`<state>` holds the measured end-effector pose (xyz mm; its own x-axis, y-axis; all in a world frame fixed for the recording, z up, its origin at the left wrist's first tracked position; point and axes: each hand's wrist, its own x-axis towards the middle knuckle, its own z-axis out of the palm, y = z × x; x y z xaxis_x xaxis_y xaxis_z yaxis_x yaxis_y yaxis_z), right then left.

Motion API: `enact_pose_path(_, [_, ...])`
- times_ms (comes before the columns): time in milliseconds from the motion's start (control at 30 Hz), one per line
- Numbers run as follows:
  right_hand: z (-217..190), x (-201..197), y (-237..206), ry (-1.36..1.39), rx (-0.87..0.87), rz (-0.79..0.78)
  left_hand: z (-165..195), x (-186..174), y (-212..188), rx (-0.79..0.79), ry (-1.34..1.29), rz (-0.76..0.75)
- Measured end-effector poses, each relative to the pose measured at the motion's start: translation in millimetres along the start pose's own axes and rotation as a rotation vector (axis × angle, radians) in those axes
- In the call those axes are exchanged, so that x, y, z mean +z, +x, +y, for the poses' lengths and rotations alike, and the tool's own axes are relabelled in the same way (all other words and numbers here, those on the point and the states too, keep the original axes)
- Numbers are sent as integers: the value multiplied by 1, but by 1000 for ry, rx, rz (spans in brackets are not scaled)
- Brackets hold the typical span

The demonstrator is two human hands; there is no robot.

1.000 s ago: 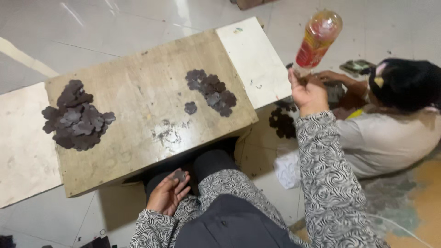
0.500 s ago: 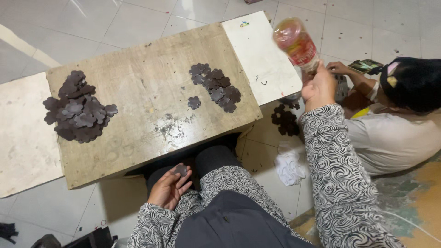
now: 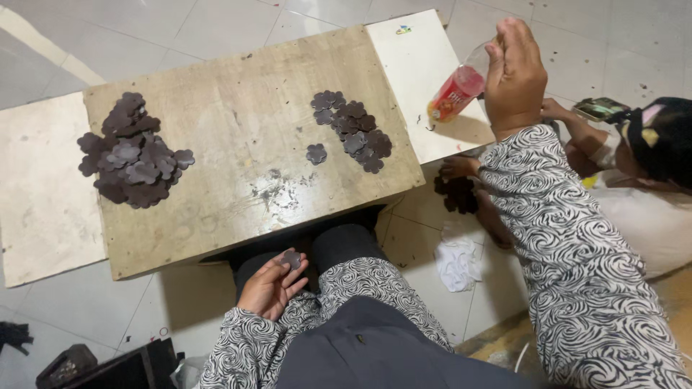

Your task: The person sits on the floor and repeatedly picks up dark flower-shaped metal cutouts from a wooden board. Using a small rectangular sanding block, they rub the edges of each cutout and then place it back on the board. The process is repeated for multiple pieces throughout the clip.

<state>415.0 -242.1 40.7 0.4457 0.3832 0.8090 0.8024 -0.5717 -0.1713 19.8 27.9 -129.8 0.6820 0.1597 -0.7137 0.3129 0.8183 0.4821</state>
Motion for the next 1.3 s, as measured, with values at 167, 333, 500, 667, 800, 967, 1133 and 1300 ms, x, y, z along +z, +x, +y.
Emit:
enact_pose_path(167, [8,13,1,-53,-54,-63,-1,0,0,-6,-15,0])
enact_pose_path(333, [9,19,-8,29,38,-70,-1,-1,2,-35,-17,13])
enact_pose_path(500, [14,14,-9,55,13,-9,0,0,7,-61,5,-8])
enact_pose_path(667, [13,9,-6,64,14,-13,1,4,6,-45,-1,-2])
enact_pose_path(800, [11,10,-7,59,-1,-35,2,6,3,-37,-18,-10])
enact_pose_path(967, [14,8,-10,0,-68,-63,2,6,3,-28,-19,-28])
enact_pose_path(1133, [9,4,-10,120,-3,21,-2,7,5,1,-20,-39])
enact_pose_path(1300, [-36,1,-29,1017,689,165,-3,19,-6,137,-17,-10])
